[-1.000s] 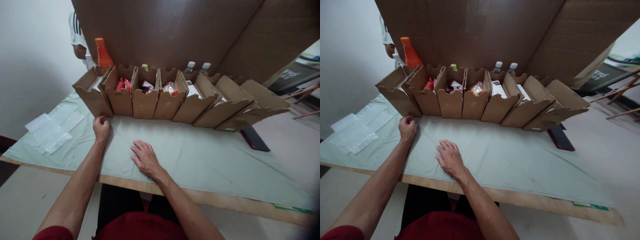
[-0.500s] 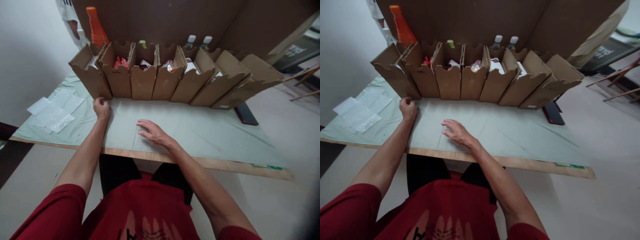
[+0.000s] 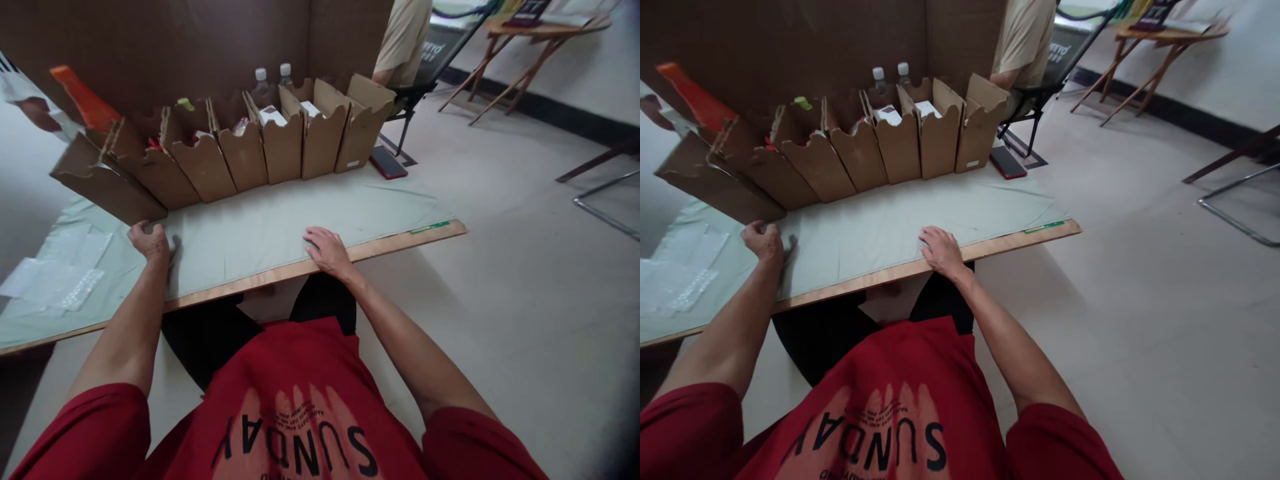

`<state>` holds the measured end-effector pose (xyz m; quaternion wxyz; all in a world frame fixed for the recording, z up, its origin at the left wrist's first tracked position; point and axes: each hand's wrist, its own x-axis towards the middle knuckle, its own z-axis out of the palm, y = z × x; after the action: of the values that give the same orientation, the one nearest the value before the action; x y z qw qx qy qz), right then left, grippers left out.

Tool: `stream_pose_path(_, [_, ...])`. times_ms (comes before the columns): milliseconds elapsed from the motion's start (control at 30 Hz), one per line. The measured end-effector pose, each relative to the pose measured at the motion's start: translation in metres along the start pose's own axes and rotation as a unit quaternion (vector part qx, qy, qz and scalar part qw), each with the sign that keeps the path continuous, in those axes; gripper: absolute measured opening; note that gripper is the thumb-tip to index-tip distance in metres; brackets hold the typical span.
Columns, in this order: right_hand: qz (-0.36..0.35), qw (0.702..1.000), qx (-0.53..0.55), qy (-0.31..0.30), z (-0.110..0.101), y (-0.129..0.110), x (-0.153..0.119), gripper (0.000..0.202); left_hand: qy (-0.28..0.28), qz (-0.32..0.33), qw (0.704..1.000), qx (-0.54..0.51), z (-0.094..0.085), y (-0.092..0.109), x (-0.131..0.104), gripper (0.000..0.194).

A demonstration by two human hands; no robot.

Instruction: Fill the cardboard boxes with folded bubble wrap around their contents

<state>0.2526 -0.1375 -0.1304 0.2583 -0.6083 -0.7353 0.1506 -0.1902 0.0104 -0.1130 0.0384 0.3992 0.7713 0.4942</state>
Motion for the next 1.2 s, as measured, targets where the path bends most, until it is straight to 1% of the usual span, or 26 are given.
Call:
stream_pose_path(100, [-0.013,0.999,-0.021,0.024,0.005,-0.004,-0.005,0.036,0.000,-0.004,1.000,-0.002,-0.007,-0.002,-0.009,0.039])
stream_pose_path(200, [-0.034,0.998,-0.039,0.044,0.005,-0.002,-0.006,0.035,-0.003,-0.003,1.000,-0.018,-0.008,-0.004,-0.013,0.038])
stream_pose_path(300, [-0.052,0.995,-0.050,0.067,0.007,0.004,-0.004,0.035,-0.001,0.003,0.999,-0.036,-0.004,-0.006,-0.011,0.039])
stream_pose_path(433, [-0.066,0.992,-0.060,0.093,0.012,0.011,0.000,0.037,0.000,0.004,1.000,-0.028,0.004,-0.015,-0.005,0.039])
stream_pose_path(633, [-0.076,0.988,-0.078,0.113,0.018,0.020,0.002,0.038,0.000,0.003,1.000,-0.013,0.013,-0.032,0.000,0.038])
stream_pose_path(767, [-0.083,0.984,-0.090,0.127,0.020,0.025,0.002,0.037,0.003,0.008,1.000,-0.019,0.017,-0.038,0.000,0.037])
stream_pose_path(967, [-0.101,0.980,-0.100,0.140,0.022,0.028,0.001,0.039,0.008,0.007,1.000,-0.024,0.018,-0.040,0.000,0.038])
stream_pose_path(1200, [-0.117,0.976,-0.109,0.150,0.022,0.030,-0.001,0.037,0.006,0.002,1.000,-0.027,0.016,-0.034,-0.002,0.037])
